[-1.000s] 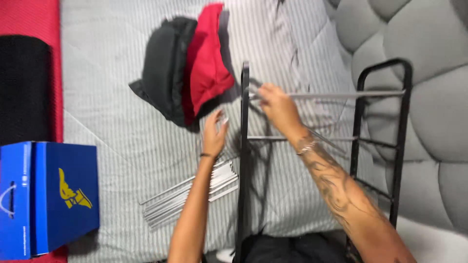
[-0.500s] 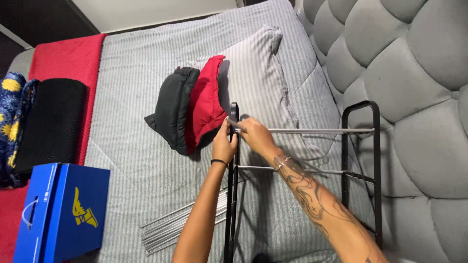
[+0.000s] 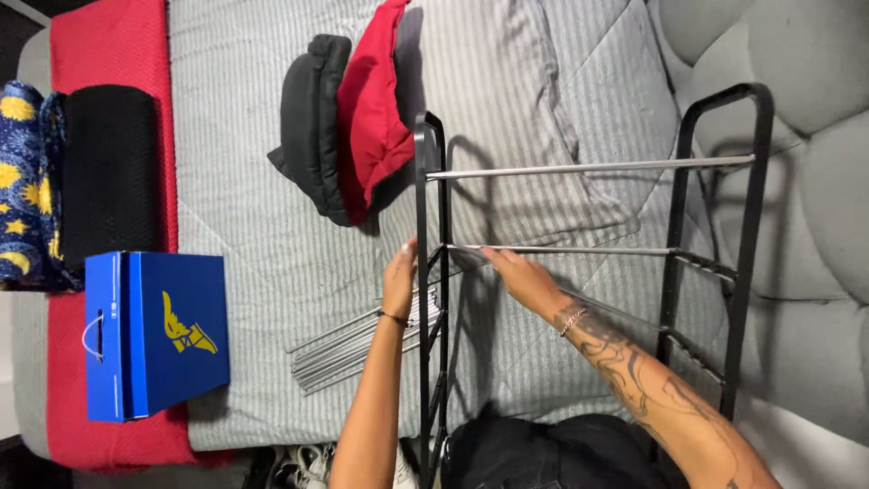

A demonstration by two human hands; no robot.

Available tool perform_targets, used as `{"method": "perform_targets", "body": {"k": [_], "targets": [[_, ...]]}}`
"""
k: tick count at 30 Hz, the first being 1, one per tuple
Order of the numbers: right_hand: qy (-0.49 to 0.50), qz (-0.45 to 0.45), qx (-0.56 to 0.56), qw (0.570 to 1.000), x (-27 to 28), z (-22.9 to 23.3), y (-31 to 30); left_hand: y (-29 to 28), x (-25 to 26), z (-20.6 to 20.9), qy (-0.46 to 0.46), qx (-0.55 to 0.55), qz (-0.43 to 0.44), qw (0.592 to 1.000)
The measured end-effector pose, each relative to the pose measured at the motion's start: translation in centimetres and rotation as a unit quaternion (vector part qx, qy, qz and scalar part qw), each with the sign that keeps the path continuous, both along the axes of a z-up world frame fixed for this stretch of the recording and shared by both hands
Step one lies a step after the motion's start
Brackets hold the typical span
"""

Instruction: The person assembles a black metal shoe rack by inserting multiple silver horizontal rods into the frame slots. They repeatedly pick up rods from the bed, insert them into the rack, and adjust the rack's position while seated on the floor.

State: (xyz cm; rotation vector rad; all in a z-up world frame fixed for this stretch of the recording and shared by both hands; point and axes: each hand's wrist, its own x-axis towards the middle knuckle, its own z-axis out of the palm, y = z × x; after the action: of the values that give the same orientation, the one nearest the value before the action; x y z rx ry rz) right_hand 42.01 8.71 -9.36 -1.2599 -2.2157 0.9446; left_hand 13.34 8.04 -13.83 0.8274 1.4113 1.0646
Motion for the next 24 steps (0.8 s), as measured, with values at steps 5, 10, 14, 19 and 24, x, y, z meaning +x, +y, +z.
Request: {"method": "perform_targets", "body": {"k": [5,10,14,19,24], "targets": [[-0.126,-0.003,-0.068,0.990,-2.0,2.5,-2.1,-2.2,-1.8,-1.4,-0.174,-0.046,0.016,0.984],[-0.076,-0.071,0.078,0.991,-4.2,3.7,-4.0,-4.2,-0.3,5.5,-0.106,-0.036,-0.005,0.994],[-0.064,-0.094,0.063,0.991,-3.9,6.0,-4.3,-6.4,-0.5,5.3,0.077,-0.066,-0.054,0.993],[-0.042,-0.086,0.030,0.995,-3.2,7.9,-4.5,-6.7,2.9,10.3,0.111,0.044,-0.026,0.992],[-0.040,-0.086,0.038,0.995,-3.0,8.8,-5.0,-7.2,3.7,9.8,0.104,0.050,0.003,0.993]]}}
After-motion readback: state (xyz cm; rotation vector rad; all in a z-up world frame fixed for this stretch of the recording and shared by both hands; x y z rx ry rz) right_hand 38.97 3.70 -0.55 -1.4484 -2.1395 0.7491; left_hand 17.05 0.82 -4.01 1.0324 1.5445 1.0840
